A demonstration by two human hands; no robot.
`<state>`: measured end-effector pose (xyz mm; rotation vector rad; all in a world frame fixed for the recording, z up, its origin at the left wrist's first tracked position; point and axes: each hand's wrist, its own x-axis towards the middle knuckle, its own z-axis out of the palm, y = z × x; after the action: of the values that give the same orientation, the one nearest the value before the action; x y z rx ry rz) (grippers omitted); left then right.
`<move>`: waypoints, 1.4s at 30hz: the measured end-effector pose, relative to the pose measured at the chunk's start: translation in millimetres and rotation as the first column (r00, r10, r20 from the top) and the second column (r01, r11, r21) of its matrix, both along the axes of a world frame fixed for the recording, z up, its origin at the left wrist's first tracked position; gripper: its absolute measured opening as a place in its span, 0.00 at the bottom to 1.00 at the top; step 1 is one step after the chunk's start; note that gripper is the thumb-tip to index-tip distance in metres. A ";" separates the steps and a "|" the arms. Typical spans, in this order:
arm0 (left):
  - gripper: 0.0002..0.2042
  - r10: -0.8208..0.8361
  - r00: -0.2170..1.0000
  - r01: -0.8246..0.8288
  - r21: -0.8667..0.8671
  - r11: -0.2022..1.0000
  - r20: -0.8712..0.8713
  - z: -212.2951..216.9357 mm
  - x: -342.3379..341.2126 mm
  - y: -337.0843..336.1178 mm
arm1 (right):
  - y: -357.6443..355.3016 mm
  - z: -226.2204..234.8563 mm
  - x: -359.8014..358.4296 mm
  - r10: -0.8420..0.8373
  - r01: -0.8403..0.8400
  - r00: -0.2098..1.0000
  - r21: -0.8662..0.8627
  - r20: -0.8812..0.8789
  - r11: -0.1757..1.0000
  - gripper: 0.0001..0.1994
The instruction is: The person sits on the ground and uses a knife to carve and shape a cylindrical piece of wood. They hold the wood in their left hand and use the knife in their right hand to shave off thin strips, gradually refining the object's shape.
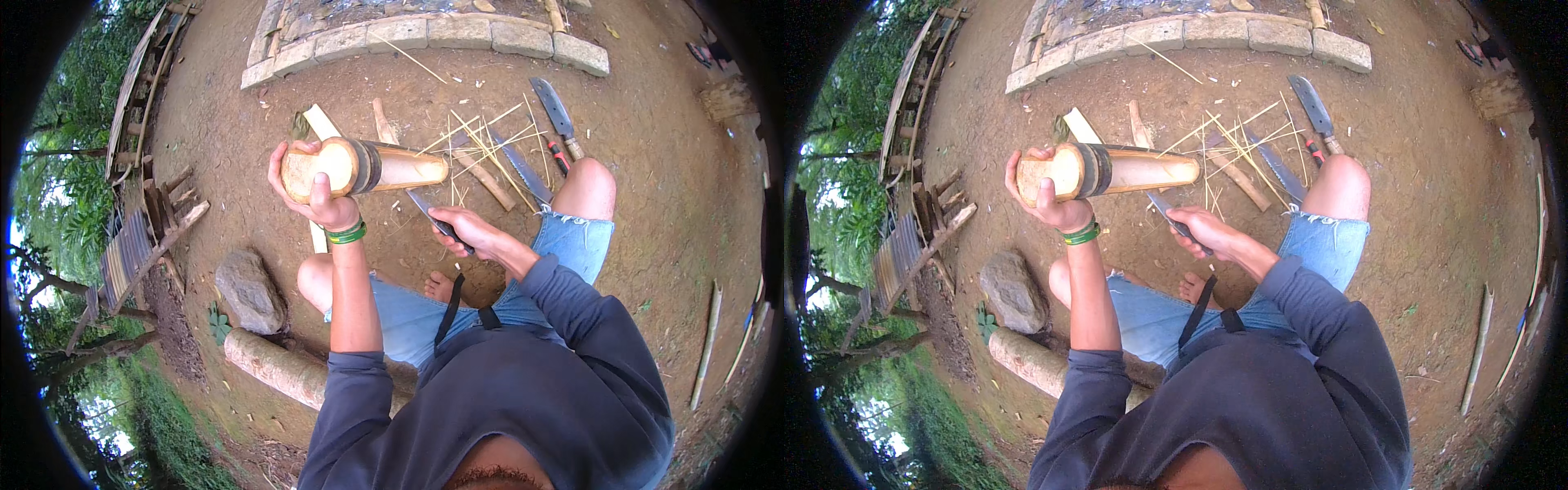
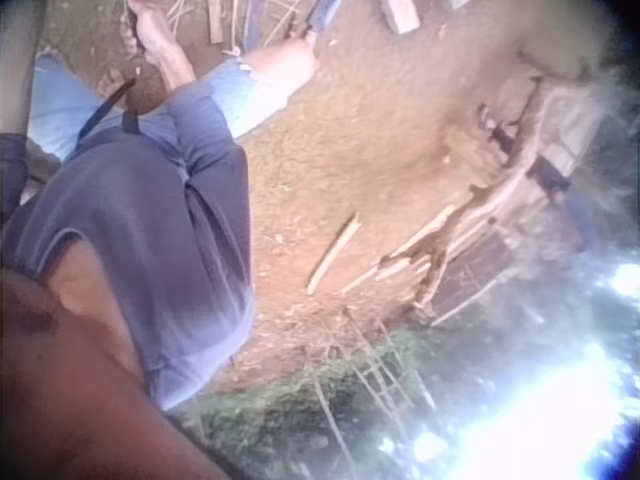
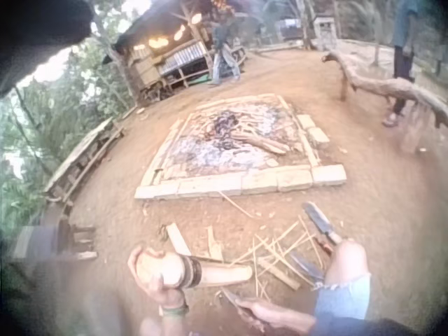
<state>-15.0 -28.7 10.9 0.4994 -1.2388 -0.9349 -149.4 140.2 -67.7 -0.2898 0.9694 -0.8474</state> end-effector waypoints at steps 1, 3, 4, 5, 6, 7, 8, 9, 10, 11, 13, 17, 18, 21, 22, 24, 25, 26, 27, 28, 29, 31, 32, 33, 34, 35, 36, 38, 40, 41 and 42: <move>0.33 -0.001 1.000 0.002 -0.013 1.000 0.027 -0.8 -0.5 1.6 | -1.3 -2.2 2.1 -0.017 0.017 1.000 -0.001 0.013 1.000 0.19; 0.32 -0.007 0.999 0.008 -0.024 1.000 0.039 -1.8 -1.6 4.1 | -4.3 -5.3 4.1 -0.050 0.050 0.998 -0.003 0.040 0.999 0.19; 0.32 -0.010 1.000 0.011 -0.021 1.000 0.020 -2.0 -3.8 6.1 | -4.5 -7.1 3.8 -0.041 0.041 0.998 -0.003 0.047 0.999 0.19; 0.32 -0.013 1.000 0.013 -0.018 1.000 0.001 -1.7 -5.2 7.3 | -4.6 -8.7 3.2 -0.031 0.031 0.998 -0.003 0.053 1.000 0.19; 0.33 -0.014 1.000 0.014 -0.018 1.000 0.002 -0.7 -5.3 7.8 | -4.9 -9.8 2.5 -0.021 0.022 0.998 -0.004 0.060 1.000 0.19; 0.33 -0.014 1.000 0.014 -0.017 1.000 0.002 0.1 -5.0 8.6 | -5.4 -9.8 1.7 -0.008 0.007 0.997 0.011 0.071 1.000 0.19; 0.33 -0.015 1.000 0.015 -0.015 1.000 0.002 0.9 -5.2 9.6 | -6.8 -9.8 0.6 0.006 -0.008 0.997 0.024 0.082 1.000 0.19; 0.33 -0.020 1.000 0.020 -0.008 1.000 -0.002 1.6 -5.8 10.9 | -8.4 -10.0 -1.3 0.020 -0.023 0.995 0.038 0.094 0.999 0.19; 0.33 -0.023 1.000 0.023 -0.002 1.000 -0.006 1.5 -5.9 12.1 | -12.6 -18.3 -4.0 0.044 -0.052 0.975 0.028 0.218 0.998 0.19; 0.33 -0.032 0.999 0.032 0.002 0.999 -0.012 3.0 -8.5 13.3 | -19.2 -28.0 -10.1 0.065 -0.073 0.939 0.011 0.337 0.997 0.19; 0.33 -0.033 0.999 0.033 -0.007 0.999 0.020 1.0 -11.7 20.3 | -31.5 -33.3 -10.6 0.106 -0.105 0.879 -0.028 0.465 0.994 0.20; 0.33 0.035 0.999 -0.034 -0.026 0.999 0.038 1.3 -11.0 26.9 | -46.7 15.4 -2.1 0.152 -0.124 0.955 -0.121 0.257 0.985 0.20; 0.33 0.069 0.997 -0.068 -0.025 0.997 0.028 -1.5 -9.8 25.2 | -42.5 28.0 3.7 0.176 -0.149 0.944 -0.115 0.279 0.982 0.20; 0.33 0.081 0.997 -0.081 -0.007 0.997 -0.004 1.2 -11.7 28.2 | -34.6 45.2 14.8 0.064 -0.039 0.957 -0.094 0.282 0.995 0.19; 0.33 0.091 0.996 -0.091 -0.007 0.996 -0.010 1.7 -13.6 29.0 | -31.2 46.6 17.5 0.036 -0.015 0.947 -0.067 0.320 0.998 0.17; 0.33 0.109 0.994 -0.109 -0.005 0.994 -0.022 1.4 -18.5 30.7 | -28.6 49.8 20.7 0.039 -0.018 0.974 -0.096 0.223 0.995 0.15; 0.33 0.101 0.995 -0.101 0.003 0.995 -0.008 1.6 -19.4 31.1 | -28.8 52.8 20.5 0.063 -0.050 0.995 -0.147 0.081 0.988 0.16; 0.33 0.102 0.995 -0.102 -0.001 0.995 0.000 3.3 -18.2 32.2 | -29.8 62.5 19.9 0.083 -0.094 0.995 -0.193 -0.063 0.977 0.17; 0.33 0.102 0.995 -0.102 -0.005 0.995 0.009 5.1 -17.5 33.4 | -30.9 73.1 13.6 0.140 -0.165 0.981 -0.210 -0.132 0.964 0.23; 0.33 0.091 0.996 -0.091 -0.006 0.996 0.011 5.2 -20.7 34.3 | -31.0 69.9 12.7 0.129 -0.145 0.988 -0.200 -0.090 0.969 0.20; 0.34 0.079 0.997 -0.079 -0.001 0.997 0.018 4.1 -21.1 33.7 | -31.5 63.7 13.4 0.117 -0.125 0.992 -0.190 -0.048 0.974 0.17; 0.35 0.066 0.997 -0.066 0.005 0.998 0.036 3.8 -17.9 31.2 | -33.8 56.3 13.7 0.097 -0.081 0.988 -0.131 0.122 0.988 0.12; 0.35 0.058 0.998 -0.058 0.007 0.998 0.038 4.0 -17.5 30.8 | -36.3 54.5 13.2 0.082 -0.065 0.965 -0.079 0.247 0.995 0.11; 0.35 0.051 0.998 -0.052 0.008 0.999 0.041 4.2 -17.1 30.7 | -37.9 51.8 13.8 0.061 -0.055 0.928 -0.025 0.368 0.998 0.09; 0.35 0.041 0.998 -0.041 0.013 0.999 0.039 3.8 -17.4 29.8 | -37.2 42.7 16.3 0.027 -0.018 0.748 -0.021 0.663 1.000 0.07; 0.34 0.059 0.997 -0.059 0.005 0.998 0.053 4.5 -17.3 27.5 | -35.8 34.2 18.8 0.005 0.010 0.476 -0.011 0.879 1.000 0.06; 0.34 0.078 0.995 -0.078 -0.003 0.997 0.066 3.9 -16.8 24.0 | -34.3 26.0 22.3 -0.014 0.030 0.146 0.010 0.989 1.000 0.06; 0.33 0.111 0.991 -0.111 0.008 0.994 0.069 0.6 -5.5 18.1 | -31.6 32.8 23.3 -0.047 0.023 0.407 0.042 0.912 0.999 0.08; 0.33 0.142 0.989 -0.144 0.053 0.988 0.028 -0.2 9.6 13.1 | -27.3 27.3 9.9 0.018 -0.009 0.525 -0.016 0.851 1.000 0.09; 0.32 0.149 0.989 -0.150 0.083 0.985 0.016 1.4 16.1 13.6 | -26.0 29.8 0.5 0.000 -0.002 0.672 0.001 0.741 1.000 0.10; 0.32 0.149 0.989 -0.149 0.079 0.986 0.014 2.1 20.4 12.2 | -25.6 28.6 -7.1 -0.010 0.016 0.802 -0.004 0.598 1.000 0.10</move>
<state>5.4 -16.5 13.0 0.6513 -1.1577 -0.8584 -156.4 114.6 -39.2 -0.0086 0.3693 -0.8797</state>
